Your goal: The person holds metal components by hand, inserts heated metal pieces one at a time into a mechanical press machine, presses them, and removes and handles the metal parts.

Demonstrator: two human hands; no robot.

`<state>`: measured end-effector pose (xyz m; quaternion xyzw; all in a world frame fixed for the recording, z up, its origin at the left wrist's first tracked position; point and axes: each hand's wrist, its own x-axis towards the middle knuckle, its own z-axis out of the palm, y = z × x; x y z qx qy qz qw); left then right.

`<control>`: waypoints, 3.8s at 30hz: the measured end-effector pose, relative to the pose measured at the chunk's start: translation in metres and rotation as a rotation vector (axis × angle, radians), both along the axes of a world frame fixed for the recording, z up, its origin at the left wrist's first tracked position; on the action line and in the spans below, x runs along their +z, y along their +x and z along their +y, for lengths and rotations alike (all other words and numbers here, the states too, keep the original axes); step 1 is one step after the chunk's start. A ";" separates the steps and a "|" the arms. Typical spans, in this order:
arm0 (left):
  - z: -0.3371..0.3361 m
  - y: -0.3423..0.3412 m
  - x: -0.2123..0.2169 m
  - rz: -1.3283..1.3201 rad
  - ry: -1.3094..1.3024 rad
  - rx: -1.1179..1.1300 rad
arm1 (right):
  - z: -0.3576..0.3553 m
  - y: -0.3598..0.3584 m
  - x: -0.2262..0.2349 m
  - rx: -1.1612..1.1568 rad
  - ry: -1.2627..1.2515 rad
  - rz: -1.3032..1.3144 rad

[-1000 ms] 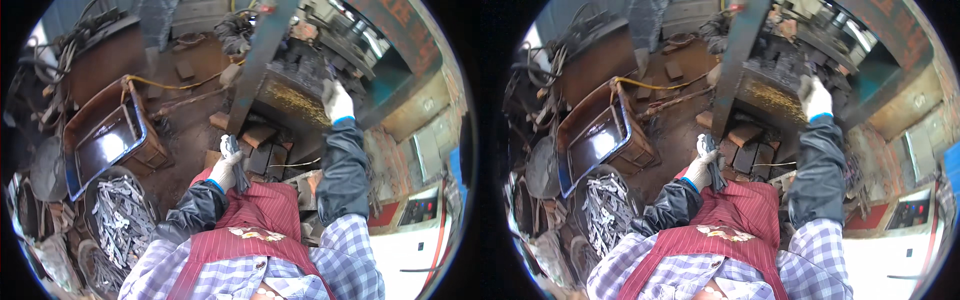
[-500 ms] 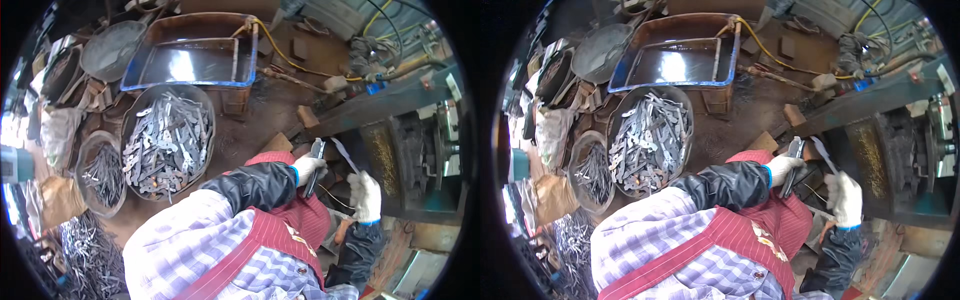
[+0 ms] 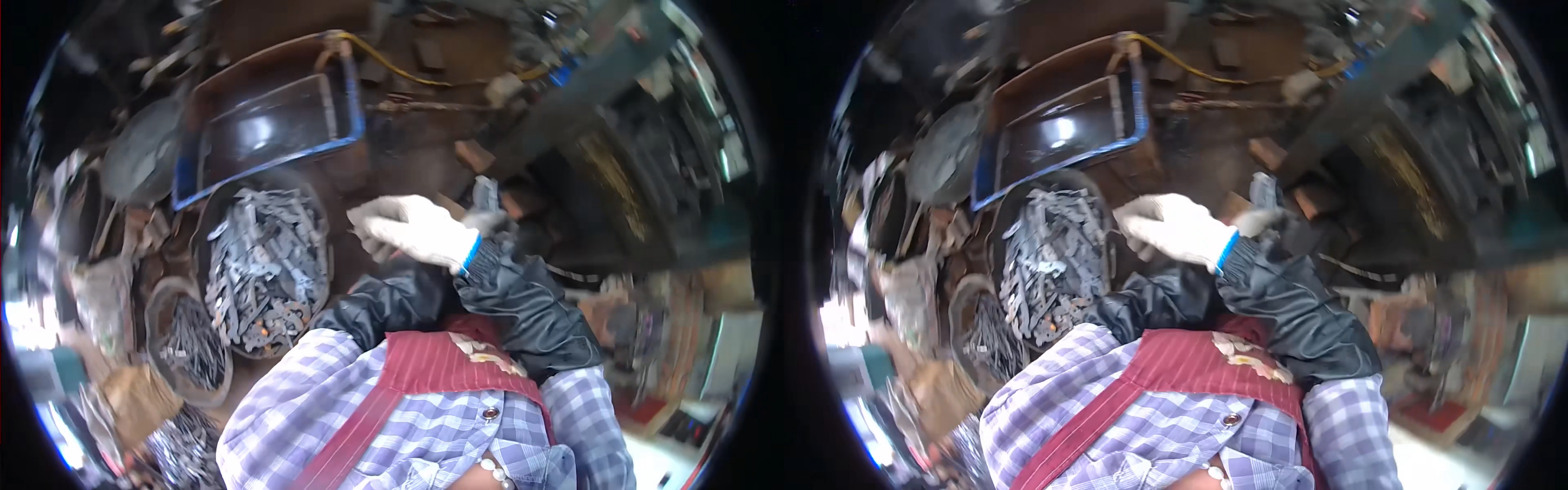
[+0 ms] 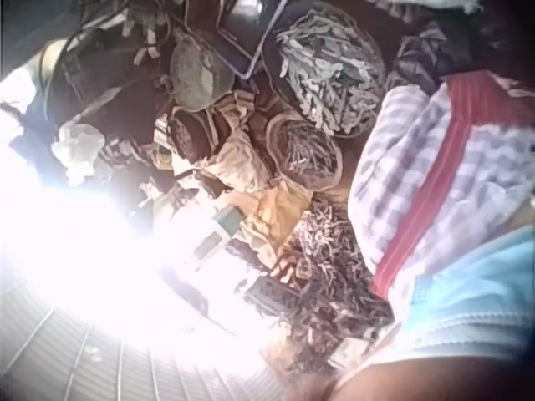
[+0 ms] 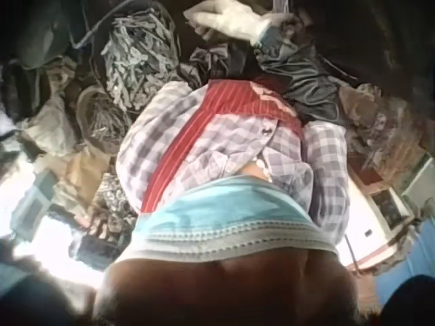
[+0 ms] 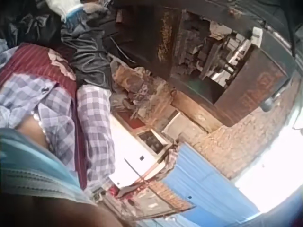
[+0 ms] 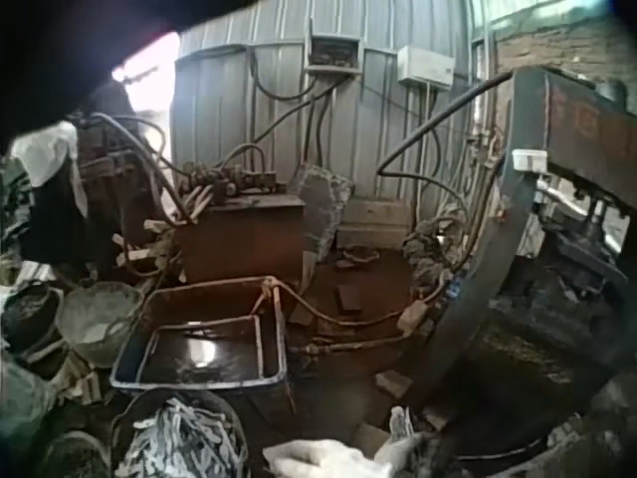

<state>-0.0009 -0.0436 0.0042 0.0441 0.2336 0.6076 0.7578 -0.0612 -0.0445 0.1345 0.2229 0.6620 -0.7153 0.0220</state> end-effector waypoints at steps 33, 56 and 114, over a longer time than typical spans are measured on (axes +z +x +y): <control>0.043 -0.001 -0.017 -0.082 -0.105 -0.171 | -0.055 0.427 -0.059 -2.196 0.192 0.449; 0.027 0.002 0.016 0.020 -0.031 -0.046 | 0.216 0.344 0.096 -1.451 0.019 0.532; 0.027 0.007 0.002 0.008 0.028 -0.235 | 0.015 0.477 -0.084 -2.379 0.023 0.560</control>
